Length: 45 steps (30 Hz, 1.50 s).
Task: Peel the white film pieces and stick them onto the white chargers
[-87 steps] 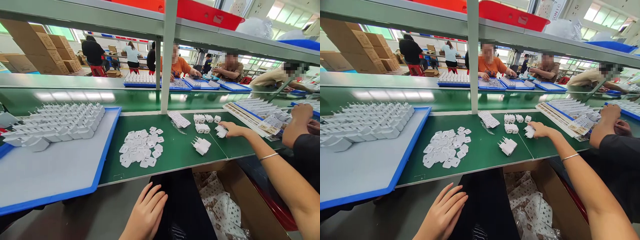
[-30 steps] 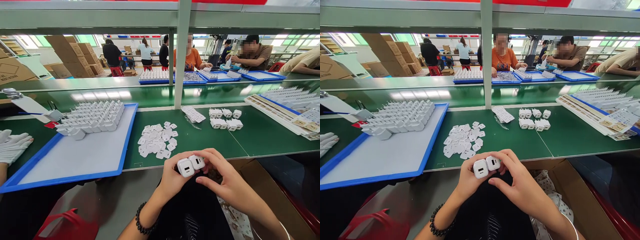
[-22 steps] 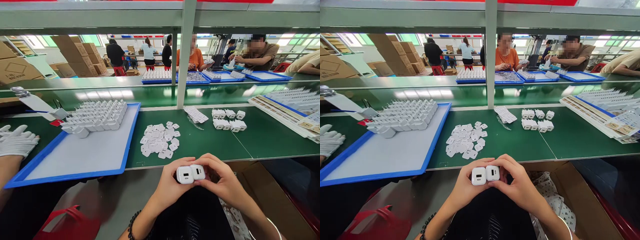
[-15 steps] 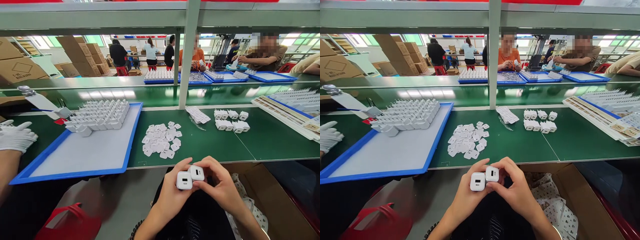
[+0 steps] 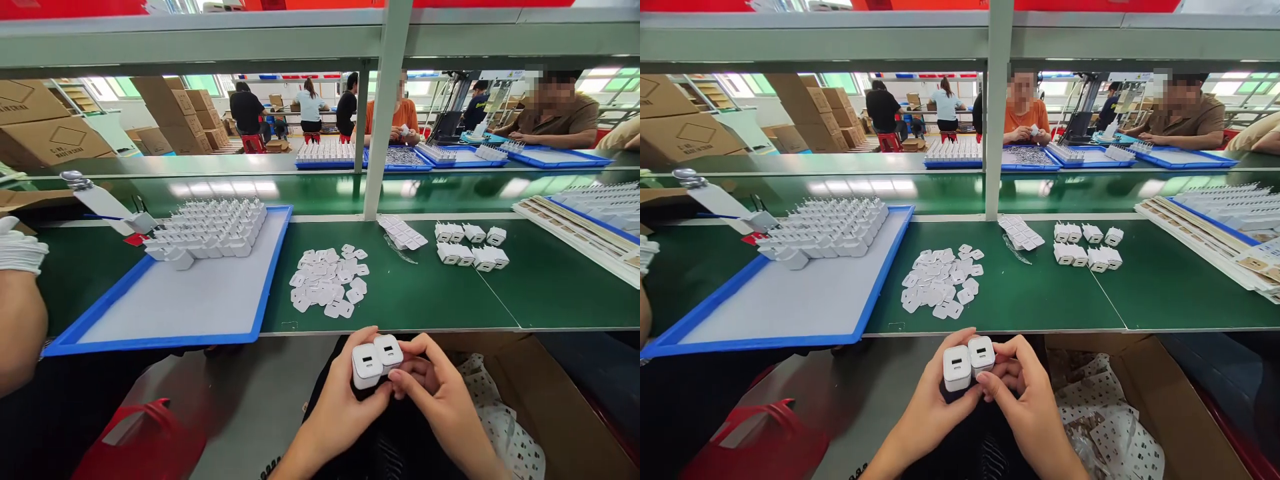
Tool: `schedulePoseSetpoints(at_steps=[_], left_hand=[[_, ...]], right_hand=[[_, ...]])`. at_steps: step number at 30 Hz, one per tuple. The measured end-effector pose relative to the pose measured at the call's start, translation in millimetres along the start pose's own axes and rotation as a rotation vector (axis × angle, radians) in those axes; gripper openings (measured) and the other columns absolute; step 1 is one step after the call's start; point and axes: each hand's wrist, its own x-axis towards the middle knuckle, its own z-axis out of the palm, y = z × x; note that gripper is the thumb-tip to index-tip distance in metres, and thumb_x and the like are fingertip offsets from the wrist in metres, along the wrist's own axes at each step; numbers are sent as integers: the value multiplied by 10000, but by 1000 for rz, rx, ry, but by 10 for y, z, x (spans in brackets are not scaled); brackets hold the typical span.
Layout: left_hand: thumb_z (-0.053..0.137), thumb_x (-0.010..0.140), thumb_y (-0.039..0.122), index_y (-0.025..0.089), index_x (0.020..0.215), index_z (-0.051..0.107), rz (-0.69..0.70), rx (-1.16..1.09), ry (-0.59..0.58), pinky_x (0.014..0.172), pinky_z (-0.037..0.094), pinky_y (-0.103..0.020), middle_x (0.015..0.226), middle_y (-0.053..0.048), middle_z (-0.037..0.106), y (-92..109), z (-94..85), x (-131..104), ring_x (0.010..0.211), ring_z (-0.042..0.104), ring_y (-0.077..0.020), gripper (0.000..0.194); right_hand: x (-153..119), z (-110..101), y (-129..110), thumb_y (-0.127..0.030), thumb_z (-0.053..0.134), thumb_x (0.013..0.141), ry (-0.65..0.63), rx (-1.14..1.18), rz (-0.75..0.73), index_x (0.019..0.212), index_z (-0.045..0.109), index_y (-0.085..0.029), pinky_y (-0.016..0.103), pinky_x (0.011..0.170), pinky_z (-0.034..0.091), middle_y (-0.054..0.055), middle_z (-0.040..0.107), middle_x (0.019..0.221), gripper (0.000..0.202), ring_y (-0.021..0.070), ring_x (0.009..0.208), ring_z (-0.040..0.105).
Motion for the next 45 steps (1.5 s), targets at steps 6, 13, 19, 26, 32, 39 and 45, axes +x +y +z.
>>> schedulePoseSetpoints(at_steps=[6, 13, 19, 26, 32, 39, 45], left_hand=[[778, 714, 225, 176, 1261, 600, -145, -208, -28, 837, 569, -335, 1146, -111, 706, 32, -116, 16, 969, 691, -242, 577], [855, 606, 234, 170, 1117, 657, -84, -223, 200, 758, 585, -321, 1005, -89, 745, -179, -279, -24, 889, 712, -242, 551], [819, 650, 195, 176, 1050, 671, -77, -120, 231, 745, 589, -323, 1108, -113, 723, -277, -424, -156, 978, 701, -273, 427], [777, 650, 104, 224, 1068, 686, 0, 18, 224, 779, 576, -288, 1057, -56, 748, -272, -386, -230, 913, 713, -212, 443], [731, 705, 109, 240, 1063, 693, 40, 85, 210, 795, 564, -287, 1049, -37, 746, -280, -468, -216, 907, 709, -201, 384], [737, 734, 129, 244, 1103, 675, 58, 59, 192, 852, 542, -309, 1092, -44, 716, -274, -566, -78, 974, 679, -208, 392], [757, 723, 129, 283, 1127, 656, 166, 51, 179, 983, 493, -364, 1377, -58, 522, -163, -664, 191, 1222, 557, -251, 444]], right_hand=[[84, -13, -4, -371, 709, 831, -231, 207, 63, 931, 519, -236, 261, 572, 517, 3, 607, 852, 252, 129, 654, 581], [680, -60, -102, -458, 584, 885, -578, 20, 67, 915, 563, -188, 283, 563, 506, 15, 610, 773, 273, 150, 626, 618], [1767, 1, -257, -292, 626, 821, -237, -784, -239, 978, 642, -175, 310, 730, 476, 55, 640, 928, 197, 195, 840, 594], [2423, 419, -204, -315, 711, 775, -318, -985, -245, 992, 679, -166, 298, 737, 423, 102, 635, 1040, 266, 211, 863, 574], [2618, 460, -177, -271, 732, 734, -382, -1025, -224, 769, 630, -167, 269, 576, 354, 37, 629, 792, 150, 173, 665, 539], [2492, 356, -252, -221, 577, 828, -290, -918, -253, 582, 456, -197, 280, 552, 323, -14, 504, 567, 276, 156, 561, 508], [1777, 232, -442, -395, 585, 854, -419, -647, -223, 745, 625, -171, 252, 511, 378, -2, 569, 692, 252, 118, 533, 478]])
